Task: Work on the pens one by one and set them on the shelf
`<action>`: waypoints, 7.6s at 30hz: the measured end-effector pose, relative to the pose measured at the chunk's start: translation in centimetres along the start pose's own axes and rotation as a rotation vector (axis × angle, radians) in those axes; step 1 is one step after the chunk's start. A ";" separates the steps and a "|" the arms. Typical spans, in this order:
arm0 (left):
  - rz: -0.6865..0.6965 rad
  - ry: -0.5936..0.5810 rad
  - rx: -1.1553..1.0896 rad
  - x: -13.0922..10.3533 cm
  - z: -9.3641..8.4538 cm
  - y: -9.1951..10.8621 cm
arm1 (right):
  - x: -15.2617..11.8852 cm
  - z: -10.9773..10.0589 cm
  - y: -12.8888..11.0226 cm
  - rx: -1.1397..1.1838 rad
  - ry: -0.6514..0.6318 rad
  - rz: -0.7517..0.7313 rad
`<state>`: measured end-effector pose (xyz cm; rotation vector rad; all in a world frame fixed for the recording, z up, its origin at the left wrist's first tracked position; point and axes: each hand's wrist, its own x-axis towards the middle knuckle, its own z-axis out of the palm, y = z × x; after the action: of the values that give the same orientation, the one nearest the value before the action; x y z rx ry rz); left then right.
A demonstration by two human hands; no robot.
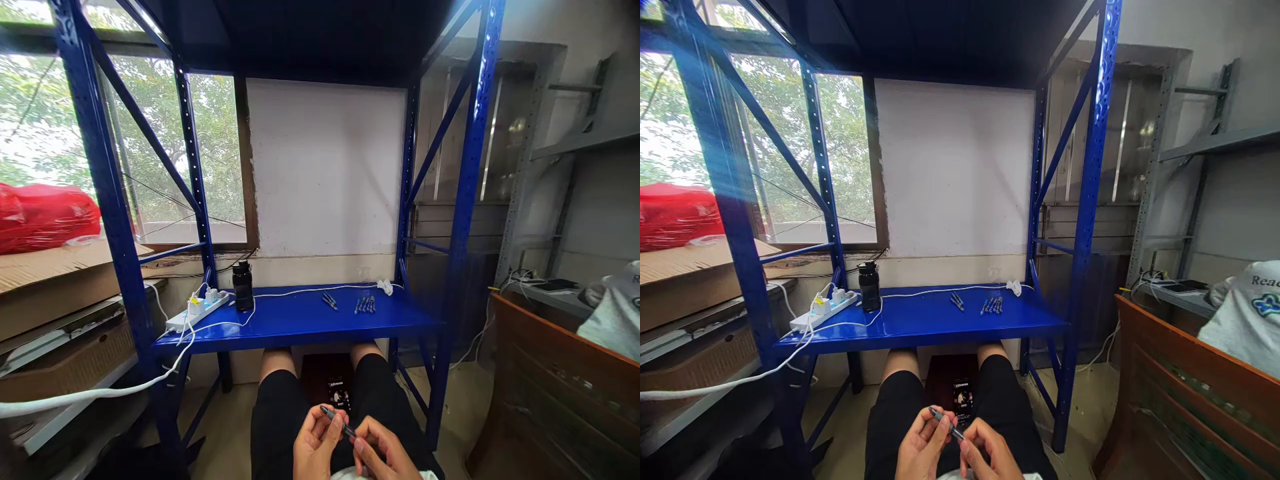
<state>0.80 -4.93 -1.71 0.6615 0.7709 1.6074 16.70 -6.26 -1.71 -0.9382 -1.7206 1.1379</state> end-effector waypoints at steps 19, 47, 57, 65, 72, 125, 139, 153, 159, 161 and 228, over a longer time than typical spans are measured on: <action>-0.093 0.120 -0.100 -0.9 0.8 2.4 | -0.2 -0.4 -0.5 -0.173 0.179 -0.040; -0.132 0.194 -0.213 1.5 -2.2 1.1 | -0.7 -0.5 -1.1 -0.276 0.218 -0.147; -0.125 0.065 -0.090 0.8 -0.9 0.5 | -0.7 -0.7 -1.1 -0.282 0.111 -0.095; -0.088 -0.133 0.082 0.3 -0.4 0.6 | -0.8 -0.7 -1.2 -0.188 0.046 -0.080; -0.086 -0.212 0.138 0.0 -0.1 1.1 | -0.7 -0.6 -1.2 -0.249 0.083 -0.109; -0.161 -0.159 0.089 0.0 -0.2 1.8 | -0.2 -0.4 0.0 -0.198 0.088 0.082; -0.172 -0.137 0.087 0.2 -0.3 1.6 | -0.1 -0.5 0.2 -0.194 0.079 0.071; -0.175 -0.142 0.084 0.0 -0.2 1.7 | -0.2 -0.5 0.1 -0.237 0.078 0.079; -0.176 -0.139 0.081 -0.3 0.1 2.3 | -0.2 -0.4 0.1 -0.203 0.076 0.071; -0.181 -0.138 0.079 -0.3 0.0 2.3 | -0.2 -0.4 0.1 -0.204 0.078 0.069; -0.161 -0.135 0.020 -1.3 0.6 3.4 | -0.4 -0.2 -0.7 -0.176 0.089 0.111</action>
<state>-0.60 -6.50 1.32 0.6974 0.7227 1.3960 16.93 -6.80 -1.09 -1.1873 -1.7351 1.0103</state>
